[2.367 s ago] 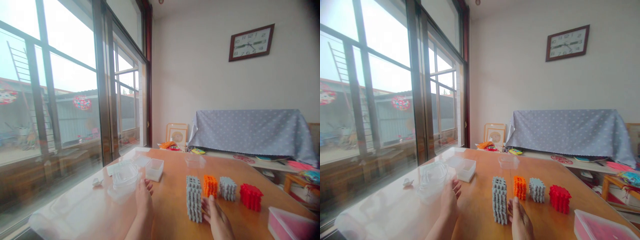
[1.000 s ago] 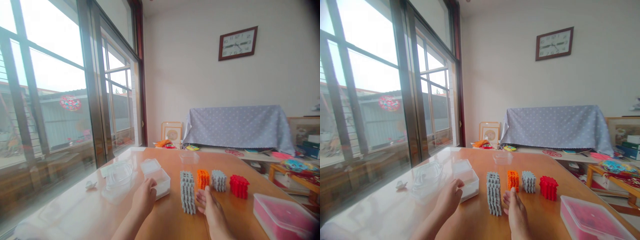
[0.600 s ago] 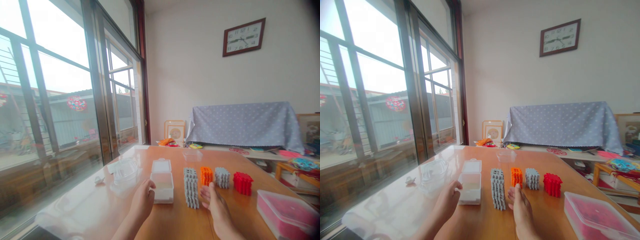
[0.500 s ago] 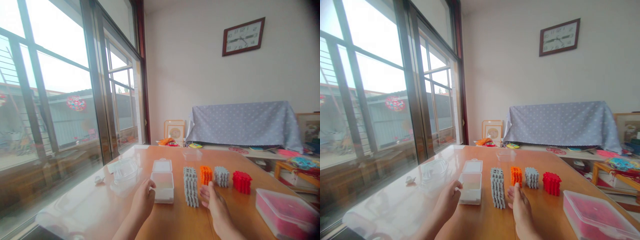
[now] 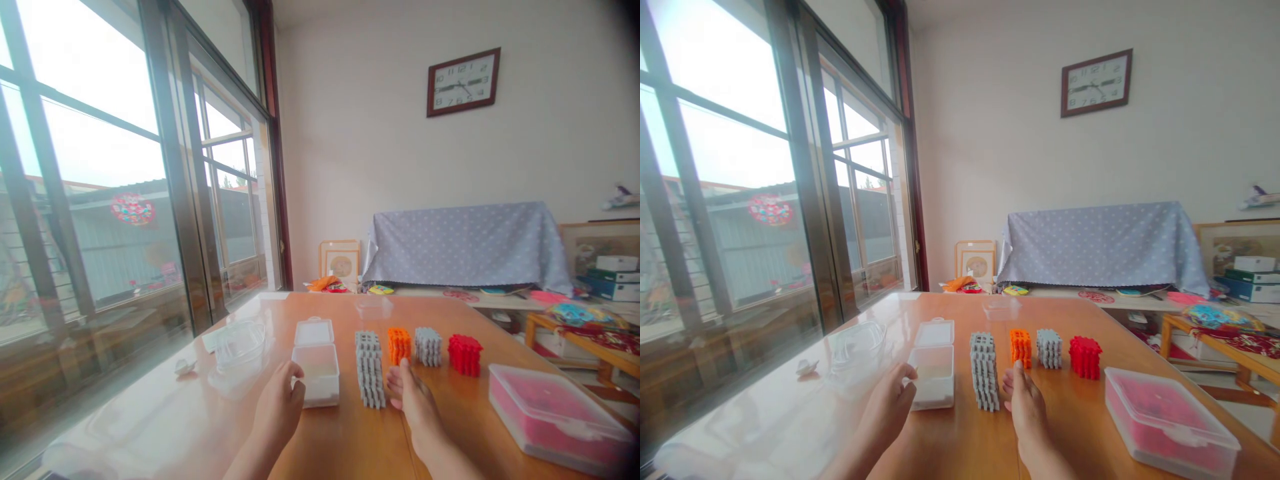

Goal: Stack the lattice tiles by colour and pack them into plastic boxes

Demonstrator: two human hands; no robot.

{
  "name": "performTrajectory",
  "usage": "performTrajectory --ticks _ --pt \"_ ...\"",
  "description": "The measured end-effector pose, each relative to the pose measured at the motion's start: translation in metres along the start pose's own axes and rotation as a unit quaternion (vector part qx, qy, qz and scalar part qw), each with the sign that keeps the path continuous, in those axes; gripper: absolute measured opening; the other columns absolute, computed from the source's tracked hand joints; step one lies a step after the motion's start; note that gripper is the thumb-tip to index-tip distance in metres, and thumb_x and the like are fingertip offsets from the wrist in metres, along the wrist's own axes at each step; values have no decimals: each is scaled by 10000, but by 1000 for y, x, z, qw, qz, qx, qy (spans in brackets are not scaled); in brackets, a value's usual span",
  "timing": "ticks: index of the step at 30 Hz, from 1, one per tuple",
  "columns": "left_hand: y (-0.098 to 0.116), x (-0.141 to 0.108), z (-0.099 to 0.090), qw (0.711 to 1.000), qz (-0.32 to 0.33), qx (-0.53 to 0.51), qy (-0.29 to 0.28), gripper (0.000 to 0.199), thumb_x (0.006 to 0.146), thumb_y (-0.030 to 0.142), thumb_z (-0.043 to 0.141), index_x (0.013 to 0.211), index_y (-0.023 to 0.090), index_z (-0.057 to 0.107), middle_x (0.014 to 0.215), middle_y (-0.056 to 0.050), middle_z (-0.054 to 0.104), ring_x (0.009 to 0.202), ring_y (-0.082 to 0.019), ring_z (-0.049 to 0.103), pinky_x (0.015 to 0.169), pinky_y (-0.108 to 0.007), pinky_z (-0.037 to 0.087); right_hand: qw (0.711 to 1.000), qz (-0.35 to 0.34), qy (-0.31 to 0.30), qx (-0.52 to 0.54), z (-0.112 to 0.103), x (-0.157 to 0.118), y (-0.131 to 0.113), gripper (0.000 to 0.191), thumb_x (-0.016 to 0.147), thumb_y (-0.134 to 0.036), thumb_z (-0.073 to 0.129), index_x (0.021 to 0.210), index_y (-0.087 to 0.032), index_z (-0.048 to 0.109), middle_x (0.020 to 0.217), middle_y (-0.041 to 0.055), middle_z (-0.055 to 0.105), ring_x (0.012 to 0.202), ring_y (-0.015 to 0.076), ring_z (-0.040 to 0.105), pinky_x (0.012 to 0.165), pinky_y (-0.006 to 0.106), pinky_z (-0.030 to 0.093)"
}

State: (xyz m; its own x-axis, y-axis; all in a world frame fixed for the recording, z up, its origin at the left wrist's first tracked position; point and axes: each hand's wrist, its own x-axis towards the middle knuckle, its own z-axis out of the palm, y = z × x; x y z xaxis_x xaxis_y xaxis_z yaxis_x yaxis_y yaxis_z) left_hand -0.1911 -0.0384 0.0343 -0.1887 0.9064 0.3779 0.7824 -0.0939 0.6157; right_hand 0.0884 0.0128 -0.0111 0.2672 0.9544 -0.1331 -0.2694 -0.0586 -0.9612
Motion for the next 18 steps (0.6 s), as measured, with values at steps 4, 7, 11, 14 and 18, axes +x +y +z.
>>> performTrajectory --ticks 4,7,11,14,18 --pt "2 0 1 1000 -7 3 -1 153 838 153 469 914 251 557 748 23 615 744 -190 623 715 -280 391 1000 2 2 -1 0 -2 -2 802 693 -870 573 1047 -166 723 1159 190 755 1153 348 687 831 414 568" --pt "7 -3 0 1000 -18 17 -5 158 852 165 472 952 255 555 892 0 667 783 -190 640 716 -281 395 1000 1 0 -3 0 -2 -1 795 699 -861 575 1053 -164 722 1183 190 747 1150 345 689 834 412 569" --pt "18 -7 -1 998 -27 53 9 208 886 182 466 1047 273 561 1137 -21 672 867 -197 662 741 -291 410 1000 1 -6 -8 -1 -1 1 798 724 -861 548 1075 -162 707 1252 191 720 1171 341 678 828 404 568" --pt "28 -5 0 997 -12 69 37 221 913 224 477 1106 283 568 1199 -36 660 952 -221 668 774 -301 435 1000 -1 -6 -9 -1 -1 2 820 717 -876 538 1073 -157 708 1249 200 720 1168 348 678 817 405 570" --pt "30 11 7 995 34 57 78 224 891 233 509 1095 256 599 1157 -65 668 1089 -267 631 935 -359 457 1000 -6 3 -3 -1 -2 2 815 689 -875 570 1050 -161 725 1196 197 742 1142 360 690 817 416 575"
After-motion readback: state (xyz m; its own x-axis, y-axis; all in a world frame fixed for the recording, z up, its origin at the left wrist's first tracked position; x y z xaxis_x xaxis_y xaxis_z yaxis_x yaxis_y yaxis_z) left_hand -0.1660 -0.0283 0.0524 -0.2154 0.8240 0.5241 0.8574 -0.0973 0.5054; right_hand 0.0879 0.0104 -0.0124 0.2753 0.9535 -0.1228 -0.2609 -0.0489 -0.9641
